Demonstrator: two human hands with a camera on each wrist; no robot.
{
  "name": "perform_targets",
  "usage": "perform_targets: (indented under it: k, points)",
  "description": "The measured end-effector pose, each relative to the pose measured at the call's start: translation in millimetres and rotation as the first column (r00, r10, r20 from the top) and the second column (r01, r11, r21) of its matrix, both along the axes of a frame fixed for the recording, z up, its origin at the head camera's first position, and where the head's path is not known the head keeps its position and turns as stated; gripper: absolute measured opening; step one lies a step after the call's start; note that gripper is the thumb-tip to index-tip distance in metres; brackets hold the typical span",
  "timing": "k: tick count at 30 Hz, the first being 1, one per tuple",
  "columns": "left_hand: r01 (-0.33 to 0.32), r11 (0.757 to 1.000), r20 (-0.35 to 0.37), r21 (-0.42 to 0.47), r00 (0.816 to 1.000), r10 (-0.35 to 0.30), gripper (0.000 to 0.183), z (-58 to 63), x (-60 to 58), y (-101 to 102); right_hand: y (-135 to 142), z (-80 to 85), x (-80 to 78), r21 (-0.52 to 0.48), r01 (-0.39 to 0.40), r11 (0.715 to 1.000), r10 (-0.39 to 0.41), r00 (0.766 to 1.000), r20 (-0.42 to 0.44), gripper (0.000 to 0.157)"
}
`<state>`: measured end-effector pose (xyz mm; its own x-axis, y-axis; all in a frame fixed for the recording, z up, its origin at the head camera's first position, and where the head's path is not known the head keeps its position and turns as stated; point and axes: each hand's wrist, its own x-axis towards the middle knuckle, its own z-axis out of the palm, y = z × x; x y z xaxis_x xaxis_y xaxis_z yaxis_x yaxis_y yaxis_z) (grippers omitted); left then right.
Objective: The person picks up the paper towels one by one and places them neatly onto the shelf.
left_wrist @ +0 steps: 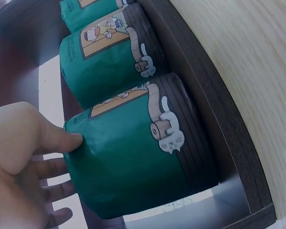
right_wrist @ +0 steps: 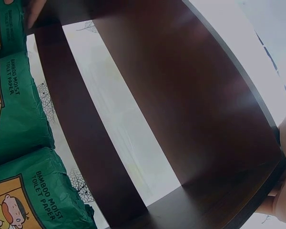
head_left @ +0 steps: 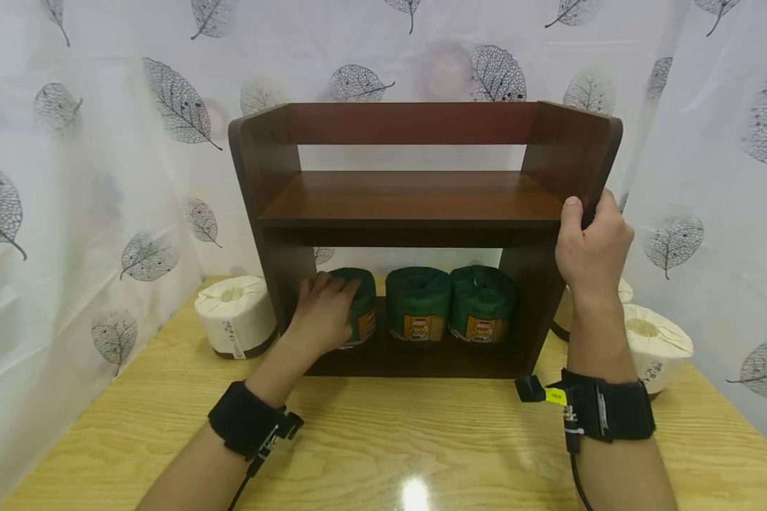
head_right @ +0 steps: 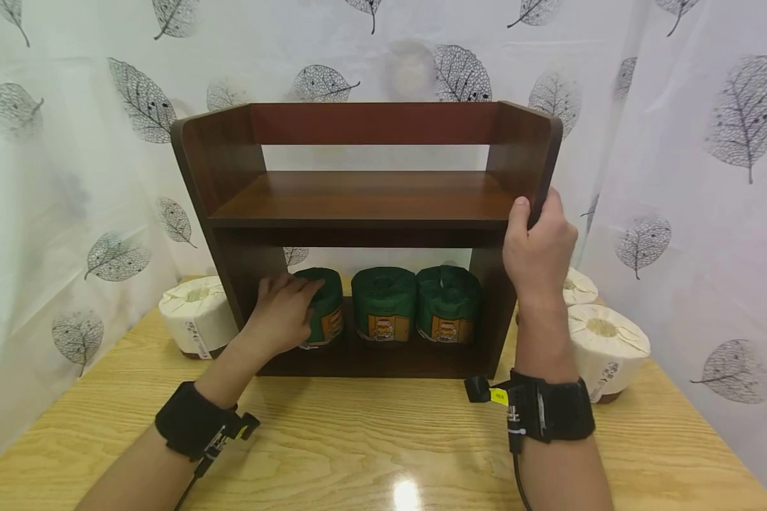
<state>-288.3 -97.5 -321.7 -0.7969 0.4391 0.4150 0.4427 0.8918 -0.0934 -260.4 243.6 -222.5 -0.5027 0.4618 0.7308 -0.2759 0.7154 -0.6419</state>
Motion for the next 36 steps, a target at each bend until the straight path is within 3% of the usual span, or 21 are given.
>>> perform_targets:
  k: [5,11,19,28,36]
  points:
    - [-0.004,1.000,-0.023,-0.026,1.000,0.003,0.053,1.9,-1.1,-2,0,0.3,-0.5,-0.002,0.000,1.000,0.000,1.000,0.001,0.043]
    - [0.008,1.000,-0.063,0.011,0.998,-0.008,0.050,1.1,-3.4,-4,2,0.0,-1.1,-0.010,-0.004,1.000,0.004,1.000,0.007,0.044]
    - [0.015,0.999,0.001,0.035,1.000,-0.015,0.044,-4.0,-6.9,-4,2,-0.4,-0.5,-0.006,-0.005,1.000,0.005,1.000,-0.004,0.044]
    - [0.062,0.998,-0.088,0.015,0.994,-0.061,0.034,-10.3,-6.7,-6,1,1.6,-0.8,-0.002,-0.017,1.000,0.017,1.000,-0.012,0.044]
    - [0.056,0.998,0.011,0.002,0.998,-0.056,0.048,-5.6,-4.7,-7,2,1.9,-1.6,-0.008,-0.009,1.000,0.009,1.000,0.016,0.044]
